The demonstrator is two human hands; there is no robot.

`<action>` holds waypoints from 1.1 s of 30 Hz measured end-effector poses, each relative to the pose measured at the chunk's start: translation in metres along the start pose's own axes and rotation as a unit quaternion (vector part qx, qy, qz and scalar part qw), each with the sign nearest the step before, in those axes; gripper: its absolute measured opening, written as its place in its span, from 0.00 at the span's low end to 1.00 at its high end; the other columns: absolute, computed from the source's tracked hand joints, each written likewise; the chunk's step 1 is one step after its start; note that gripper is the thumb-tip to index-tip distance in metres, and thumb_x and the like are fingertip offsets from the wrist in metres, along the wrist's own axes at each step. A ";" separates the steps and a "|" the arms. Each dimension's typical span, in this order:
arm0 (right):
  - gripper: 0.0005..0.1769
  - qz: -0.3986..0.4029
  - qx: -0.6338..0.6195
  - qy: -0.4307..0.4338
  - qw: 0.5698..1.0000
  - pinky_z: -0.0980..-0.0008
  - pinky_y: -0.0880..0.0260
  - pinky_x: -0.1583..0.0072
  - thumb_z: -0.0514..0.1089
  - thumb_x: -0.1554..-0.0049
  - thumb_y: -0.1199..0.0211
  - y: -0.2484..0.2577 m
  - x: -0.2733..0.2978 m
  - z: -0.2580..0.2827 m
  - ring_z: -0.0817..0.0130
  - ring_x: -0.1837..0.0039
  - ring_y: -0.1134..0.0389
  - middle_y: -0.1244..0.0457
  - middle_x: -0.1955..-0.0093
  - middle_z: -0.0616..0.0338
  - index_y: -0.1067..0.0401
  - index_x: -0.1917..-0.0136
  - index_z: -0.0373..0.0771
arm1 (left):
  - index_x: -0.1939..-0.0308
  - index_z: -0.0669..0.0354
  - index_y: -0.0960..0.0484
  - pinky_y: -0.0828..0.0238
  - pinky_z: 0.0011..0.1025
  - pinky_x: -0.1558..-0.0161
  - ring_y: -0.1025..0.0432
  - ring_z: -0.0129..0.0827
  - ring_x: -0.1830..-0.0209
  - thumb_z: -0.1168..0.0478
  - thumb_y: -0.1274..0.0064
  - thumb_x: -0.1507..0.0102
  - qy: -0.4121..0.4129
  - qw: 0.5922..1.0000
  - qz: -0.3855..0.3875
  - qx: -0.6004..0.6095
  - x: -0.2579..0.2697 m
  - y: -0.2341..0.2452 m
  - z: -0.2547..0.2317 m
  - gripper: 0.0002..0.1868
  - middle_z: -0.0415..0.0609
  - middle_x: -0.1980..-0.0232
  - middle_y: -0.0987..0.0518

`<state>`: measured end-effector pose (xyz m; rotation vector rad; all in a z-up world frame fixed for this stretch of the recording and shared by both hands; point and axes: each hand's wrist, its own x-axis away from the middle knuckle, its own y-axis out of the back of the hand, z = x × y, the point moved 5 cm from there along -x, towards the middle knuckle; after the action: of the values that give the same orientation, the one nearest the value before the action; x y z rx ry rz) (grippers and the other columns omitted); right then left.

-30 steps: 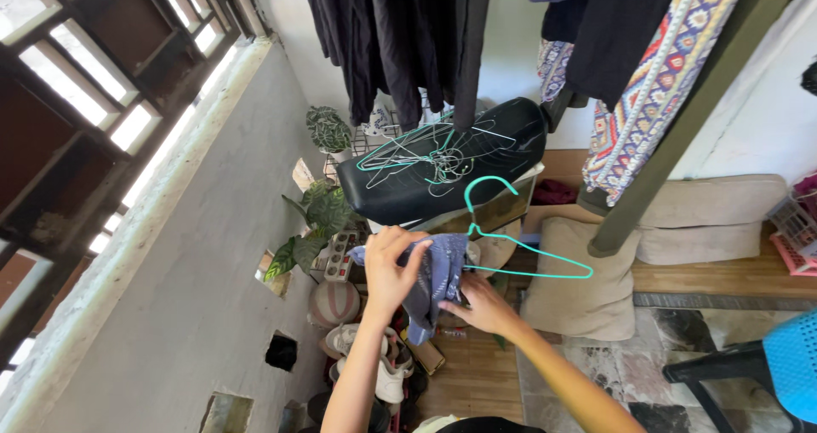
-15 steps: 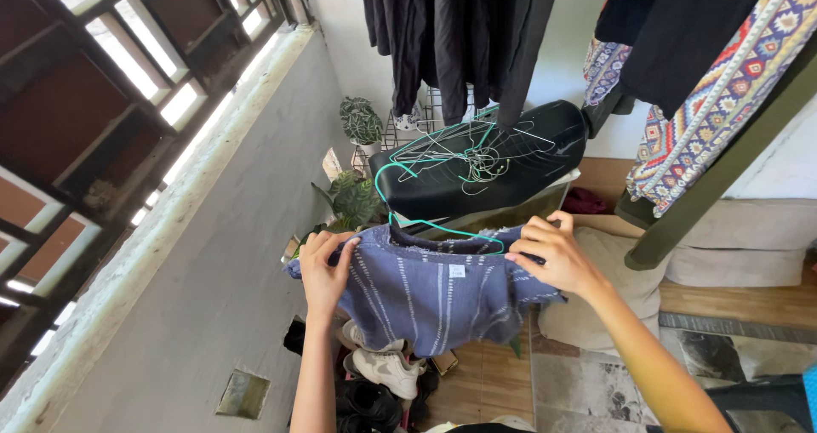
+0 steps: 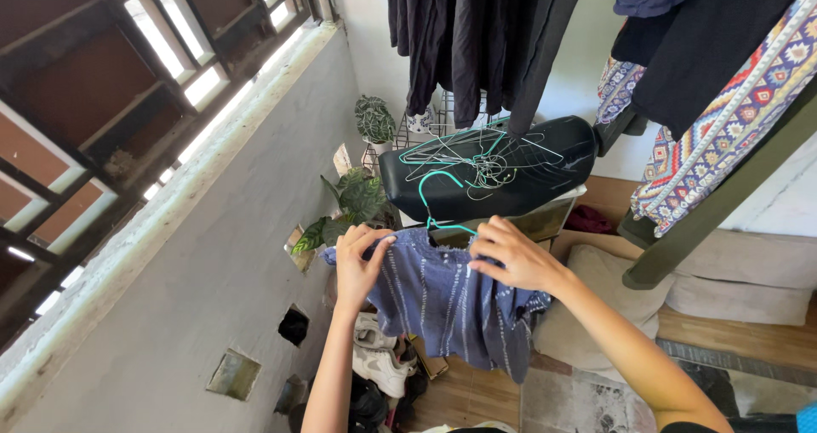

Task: The person takes clothes from a blue laundry basket, unfolds them, and hangs them on a clothesline using hangers. The person handles a pink patterned cloth, a grey tank top, and a blue patterned shirt.

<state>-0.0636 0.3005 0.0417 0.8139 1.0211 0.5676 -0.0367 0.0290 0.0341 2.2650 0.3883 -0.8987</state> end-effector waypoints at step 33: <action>0.24 -0.114 -0.085 -0.237 0.961 0.66 0.34 0.42 0.46 0.44 0.32 0.114 0.115 -0.072 0.64 0.44 0.35 0.37 0.46 0.58 0.36 0.39 0.37 | 0.68 0.52 0.18 0.34 0.34 0.68 0.29 0.36 0.71 0.61 0.45 0.34 -0.021 0.992 -0.062 -0.108 0.011 -0.011 -0.094 0.07 0.44 0.69 0.29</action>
<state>-0.0845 0.4758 0.0547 0.6267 0.6018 0.2380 0.0125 0.1009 0.0725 2.0394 0.5830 -0.9179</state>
